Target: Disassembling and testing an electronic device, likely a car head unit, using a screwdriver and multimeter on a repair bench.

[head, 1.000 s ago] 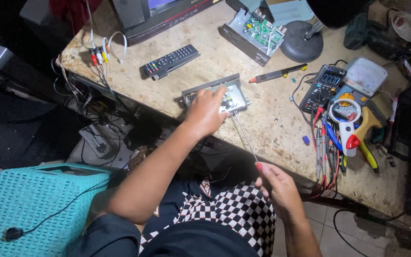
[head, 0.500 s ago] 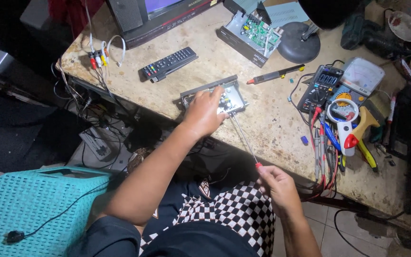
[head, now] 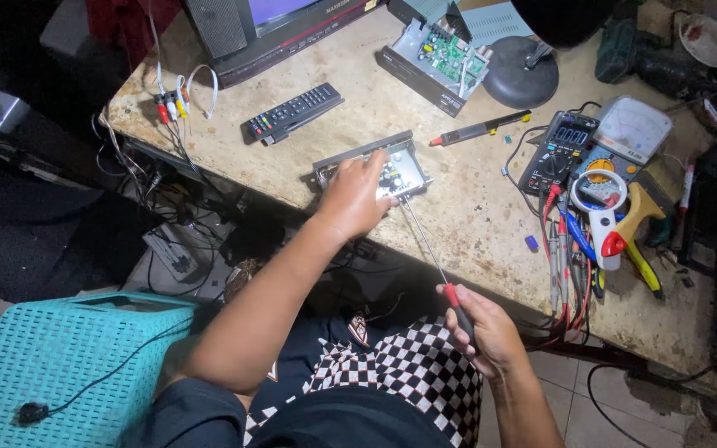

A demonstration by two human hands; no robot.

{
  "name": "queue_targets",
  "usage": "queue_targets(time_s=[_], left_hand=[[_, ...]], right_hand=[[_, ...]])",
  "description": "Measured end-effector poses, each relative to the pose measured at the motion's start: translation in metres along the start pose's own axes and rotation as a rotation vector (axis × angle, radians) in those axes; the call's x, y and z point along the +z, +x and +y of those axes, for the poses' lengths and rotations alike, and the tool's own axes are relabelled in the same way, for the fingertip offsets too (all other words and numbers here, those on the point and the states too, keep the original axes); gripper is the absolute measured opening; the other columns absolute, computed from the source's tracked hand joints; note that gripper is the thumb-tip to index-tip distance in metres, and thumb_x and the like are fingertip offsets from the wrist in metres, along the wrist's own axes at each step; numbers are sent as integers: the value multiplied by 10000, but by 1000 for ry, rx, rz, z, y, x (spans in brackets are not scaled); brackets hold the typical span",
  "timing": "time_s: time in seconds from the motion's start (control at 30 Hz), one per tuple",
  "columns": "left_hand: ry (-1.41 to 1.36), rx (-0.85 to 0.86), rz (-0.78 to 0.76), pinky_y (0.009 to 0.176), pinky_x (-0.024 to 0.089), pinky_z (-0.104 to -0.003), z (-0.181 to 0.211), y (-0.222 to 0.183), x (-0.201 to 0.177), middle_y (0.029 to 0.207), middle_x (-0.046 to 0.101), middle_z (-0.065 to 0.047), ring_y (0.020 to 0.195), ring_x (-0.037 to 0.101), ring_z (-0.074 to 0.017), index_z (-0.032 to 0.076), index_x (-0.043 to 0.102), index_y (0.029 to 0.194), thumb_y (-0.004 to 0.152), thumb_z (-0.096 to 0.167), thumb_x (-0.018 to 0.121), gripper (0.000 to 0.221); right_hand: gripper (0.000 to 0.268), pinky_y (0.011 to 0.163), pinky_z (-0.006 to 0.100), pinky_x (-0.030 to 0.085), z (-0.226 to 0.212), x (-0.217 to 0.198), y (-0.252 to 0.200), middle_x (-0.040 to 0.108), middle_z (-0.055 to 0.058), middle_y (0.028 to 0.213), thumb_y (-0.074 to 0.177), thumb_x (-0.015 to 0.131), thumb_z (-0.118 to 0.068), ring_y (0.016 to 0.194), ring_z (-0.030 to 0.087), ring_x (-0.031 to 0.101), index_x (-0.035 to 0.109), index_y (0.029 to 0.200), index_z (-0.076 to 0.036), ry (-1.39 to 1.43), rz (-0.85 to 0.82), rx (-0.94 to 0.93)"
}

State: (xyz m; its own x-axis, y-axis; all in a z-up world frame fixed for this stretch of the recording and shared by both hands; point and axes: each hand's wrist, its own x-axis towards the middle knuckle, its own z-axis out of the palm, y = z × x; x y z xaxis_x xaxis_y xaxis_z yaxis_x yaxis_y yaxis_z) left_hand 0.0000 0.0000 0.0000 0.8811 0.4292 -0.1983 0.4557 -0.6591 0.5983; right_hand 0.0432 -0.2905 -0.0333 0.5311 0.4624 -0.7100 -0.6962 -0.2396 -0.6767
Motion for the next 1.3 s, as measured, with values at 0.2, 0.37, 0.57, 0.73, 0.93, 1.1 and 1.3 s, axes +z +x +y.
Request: queue_targets(time_s=[0.2, 0.37, 0.57, 0.73, 0.93, 1.1, 1.3], left_hand=[[-4, -10, 1, 1046, 458, -514, 1, -1, -1, 1268, 625, -175, 1313, 477, -369, 140, 385, 1482, 901, 299, 778, 720], [-8, -17, -6, 1039, 462, -528, 3, -4, -5, 1289, 619, -169, 1324, 471, -369, 148, 394, 1468, 903, 290, 775, 697], [5, 6, 8, 1038, 455, -532, -1, -2, -1, 1288, 619, -171, 1316, 470, -381, 143, 416, 1428, 901, 323, 775, 662], [30, 82, 66, 988, 493, -567, -8, -2, 3, 1206, 640, -218, 1242, 539, -438, 111, 431, 1387, 889, 276, 781, 631], [211, 191, 255, 850, 586, -575, -8, -10, 20, 1093, 656, -253, 1118, 613, -443, 55, 444, 1369, 874, 271, 784, 639], [501, 197, 507, 724, 550, -389, 16, -15, 41, 1160, 608, -129, 1086, 540, -295, 124, 585, 1212, 876, 411, 788, 487], [154, 537, 486, 550, 482, -361, 53, 27, 98, 857, 603, -80, 799, 547, -251, 65, 694, 877, 913, 162, 771, 129]], right_hand=[[93, 376, 187, 410, 10, -13, 10, 591, 73, 697, 1004, 674, -87, 487, 125, 534, 661, 938, -23, -118, 49, -69], [300, 348, 170, 346, 6, -9, 9, 566, 46, 682, 1037, 565, -148, 444, 71, 456, 689, 1210, 63, -12, -53, 16], [185, 424, 220, 348, -7, 27, -20, 621, 115, 730, 999, 657, -113, 501, 138, 481, 756, 1048, 35, -282, 169, -193], [239, 343, 229, 397, 11, 8, 2, 622, 145, 667, 986, 657, -118, 430, 143, 494, 743, 1121, 59, -158, 97, -258], [250, 363, 279, 474, -14, -3, -34, 712, 196, 659, 903, 771, -121, 460, 181, 572, 789, 1115, 10, -379, 213, -378], [262, 638, 273, 549, -31, -28, -72, 767, 116, 869, 950, 693, -92, 753, 186, 661, 795, 1186, -41, -549, 411, -283], [292, 600, 264, 519, -27, -48, -75, 721, 43, 876, 953, 715, -191, 751, 145, 639, 775, 1225, -105, -662, 600, -327]])
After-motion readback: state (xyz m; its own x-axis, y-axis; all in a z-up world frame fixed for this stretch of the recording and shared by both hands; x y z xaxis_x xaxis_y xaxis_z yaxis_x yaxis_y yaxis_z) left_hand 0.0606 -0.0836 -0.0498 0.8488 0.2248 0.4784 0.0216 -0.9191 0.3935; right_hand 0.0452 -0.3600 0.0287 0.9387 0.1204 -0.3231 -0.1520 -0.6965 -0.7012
